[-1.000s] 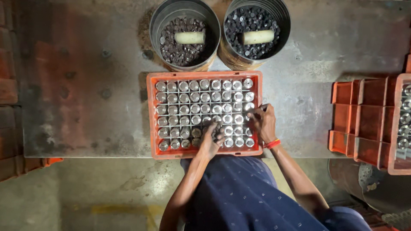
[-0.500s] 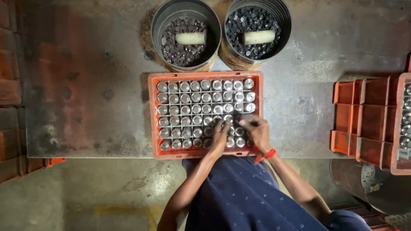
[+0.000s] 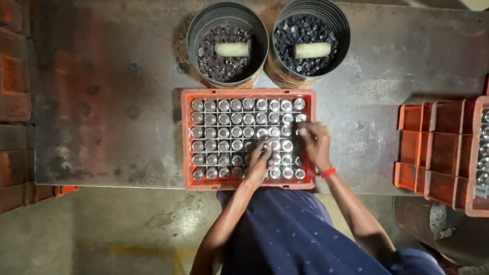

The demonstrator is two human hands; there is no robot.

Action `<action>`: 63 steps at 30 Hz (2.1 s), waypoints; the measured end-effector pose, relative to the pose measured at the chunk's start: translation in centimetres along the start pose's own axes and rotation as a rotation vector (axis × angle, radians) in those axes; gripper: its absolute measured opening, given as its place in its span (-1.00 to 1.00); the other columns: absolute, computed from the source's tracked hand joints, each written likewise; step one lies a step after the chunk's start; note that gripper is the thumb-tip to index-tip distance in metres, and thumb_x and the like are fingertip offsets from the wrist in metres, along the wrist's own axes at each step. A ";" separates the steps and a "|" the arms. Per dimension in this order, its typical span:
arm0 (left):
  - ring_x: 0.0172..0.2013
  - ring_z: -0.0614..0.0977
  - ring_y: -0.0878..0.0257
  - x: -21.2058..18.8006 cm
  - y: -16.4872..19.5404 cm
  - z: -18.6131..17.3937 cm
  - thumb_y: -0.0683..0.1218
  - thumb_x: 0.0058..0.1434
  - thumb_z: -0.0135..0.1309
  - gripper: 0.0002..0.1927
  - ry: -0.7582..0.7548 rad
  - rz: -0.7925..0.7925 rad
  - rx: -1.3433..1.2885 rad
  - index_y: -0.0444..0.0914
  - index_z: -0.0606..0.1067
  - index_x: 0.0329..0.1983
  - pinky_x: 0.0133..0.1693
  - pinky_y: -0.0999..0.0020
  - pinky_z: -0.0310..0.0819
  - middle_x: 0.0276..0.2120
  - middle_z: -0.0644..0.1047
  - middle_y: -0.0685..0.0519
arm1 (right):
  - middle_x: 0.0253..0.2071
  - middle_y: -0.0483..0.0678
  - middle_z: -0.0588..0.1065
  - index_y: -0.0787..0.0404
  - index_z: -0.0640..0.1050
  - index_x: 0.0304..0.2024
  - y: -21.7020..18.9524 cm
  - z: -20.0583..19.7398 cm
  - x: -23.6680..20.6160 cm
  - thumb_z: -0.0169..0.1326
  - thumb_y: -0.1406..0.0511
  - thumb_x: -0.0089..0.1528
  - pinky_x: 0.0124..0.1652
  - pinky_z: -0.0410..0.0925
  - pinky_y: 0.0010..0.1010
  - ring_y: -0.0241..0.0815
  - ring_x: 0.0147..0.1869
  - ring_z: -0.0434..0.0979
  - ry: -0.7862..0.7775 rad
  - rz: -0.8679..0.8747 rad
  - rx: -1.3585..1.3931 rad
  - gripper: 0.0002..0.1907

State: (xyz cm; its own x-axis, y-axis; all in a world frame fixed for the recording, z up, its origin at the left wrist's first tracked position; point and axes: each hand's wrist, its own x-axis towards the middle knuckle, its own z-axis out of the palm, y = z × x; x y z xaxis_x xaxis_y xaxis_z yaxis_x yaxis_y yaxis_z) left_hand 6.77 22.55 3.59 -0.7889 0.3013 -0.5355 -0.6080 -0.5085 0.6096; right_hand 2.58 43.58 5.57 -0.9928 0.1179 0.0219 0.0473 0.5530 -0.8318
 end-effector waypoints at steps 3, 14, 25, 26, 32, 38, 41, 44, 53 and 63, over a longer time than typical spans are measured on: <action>-0.56 0.31 0.50 0.0 0.0 0.9 0.02 0.43 -0.05 -0.63 -0.084 -0.009 0.051 -0.03 0.37 0.29 -0.57 0.61 0.12 -0.44 0.40 0.19 | -0.06 -0.04 0.63 0.20 0.62 0.08 -1.4 1.3 -3.0 0.18 0.31 0.27 -0.06 0.44 -0.45 -0.32 -0.09 0.55 -0.482 0.301 0.423 -0.68; -0.57 0.36 0.41 1.7 -2.0 -3.1 0.03 0.40 -0.04 -0.81 0.118 -0.041 -0.293 -0.17 0.42 -0.14 -0.58 0.49 0.17 -0.47 0.43 0.13 | -0.17 0.13 0.49 0.22 0.69 -0.24 0.3 -0.7 4.6 0.35 0.33 0.11 -0.08 0.34 -0.15 0.11 -0.09 0.43 0.112 -0.380 -0.379 -0.82; -0.53 0.31 0.53 0.1 0.5 -0.1 -0.02 0.46 -0.05 -0.68 0.062 0.059 0.047 -0.08 0.47 0.23 -0.54 0.62 0.14 -0.43 0.38 0.24 | 0.02 -0.04 0.62 0.17 0.65 0.05 -1.7 1.5 -0.3 0.18 0.27 0.28 0.09 0.38 -0.35 -0.22 0.11 0.54 -0.223 0.164 0.214 -0.70; -0.55 0.29 0.53 0.1 0.6 0.3 -0.03 0.44 -0.03 -0.69 0.048 0.041 0.086 -0.06 0.44 0.23 -0.57 0.61 0.10 -0.44 0.38 0.24 | 0.04 -0.08 0.62 0.17 0.62 0.08 -1.9 2.1 -1.3 0.19 0.27 0.26 0.07 0.40 -0.37 -0.26 0.08 0.54 -0.395 0.195 0.352 -0.66; -0.65 0.28 0.50 -0.1 0.5 -0.8 0.02 0.45 -0.07 -0.73 0.120 -0.072 -0.013 -0.14 0.46 0.11 -0.64 0.59 0.04 -0.55 0.40 0.19 | -0.19 -0.03 0.63 0.17 0.52 0.10 -0.6 1.4 1.8 0.32 0.35 0.17 -0.05 0.44 -0.44 -0.28 -0.14 0.57 0.024 0.270 0.303 -0.55; -0.68 0.30 0.46 -0.1 0.2 -3.2 -0.01 0.37 0.05 -0.77 0.248 -0.085 -0.124 -0.20 0.49 -0.01 -0.66 0.56 0.03 -0.57 0.42 0.15 | -0.05 0.05 0.52 0.09 0.66 -0.20 -1.3 -0.5 8.5 0.35 0.22 0.15 0.06 0.20 -0.07 0.09 0.09 0.40 0.141 -0.336 -0.391 -0.80; -0.67 0.31 0.46 -0.3 -0.3 -3.6 0.00 0.36 0.06 -0.79 0.242 -0.059 -0.201 -0.17 0.48 -0.03 -0.66 0.55 0.05 -0.56 0.42 0.16 | -0.08 0.09 0.44 0.13 0.60 -0.22 -2.1 0.7 10.1 0.39 0.14 0.09 0.02 0.15 -0.03 0.14 0.09 0.35 0.205 -0.155 -0.423 -0.66; -0.65 0.34 0.46 -0.6 -0.6 -3.7 0.05 0.38 0.04 -0.78 0.314 -0.077 -0.202 -0.16 0.48 -0.06 -0.65 0.56 0.08 -0.53 0.45 0.16 | -0.13 0.08 0.45 0.22 0.54 -0.25 -2.3 0.9 11.3 0.41 0.11 0.03 -0.03 0.15 0.00 0.14 0.03 0.37 0.272 -0.061 -0.393 -0.57; -0.20 0.67 0.21 -2.7 0.1 2.8 0.02 0.41 -0.08 -0.65 0.336 0.465 -0.042 -0.33 0.59 -0.12 -0.11 0.35 0.53 -0.22 0.67 -0.04 | -0.29 -0.11 0.47 0.15 0.58 -0.06 -3.5 2.8 -3.2 -0.19 -0.11 0.42 -0.28 0.27 -0.44 -0.25 -0.25 0.39 -0.259 0.638 1.020 -0.45; 0.04 0.61 0.06 -13.8 -0.8 10.2 -0.04 0.37 0.08 -0.77 0.691 1.095 0.615 -0.35 0.53 -0.17 0.14 0.17 0.46 -0.09 0.60 -0.09 | -0.22 0.08 0.57 0.40 0.53 -0.21 -5.3 3.4 -5.4 -0.17 0.27 0.41 -0.13 0.48 -0.40 -0.10 -0.14 0.57 -0.458 1.159 1.634 -0.67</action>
State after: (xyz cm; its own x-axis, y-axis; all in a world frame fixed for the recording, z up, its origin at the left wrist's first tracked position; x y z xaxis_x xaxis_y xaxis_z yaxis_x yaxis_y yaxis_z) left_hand 17.26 27.05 16.50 -0.7848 -0.5433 0.2983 0.1855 0.2533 0.9494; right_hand 7.27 37.23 7.93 -0.5409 -0.5177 -0.6629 0.6774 -0.7353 0.0216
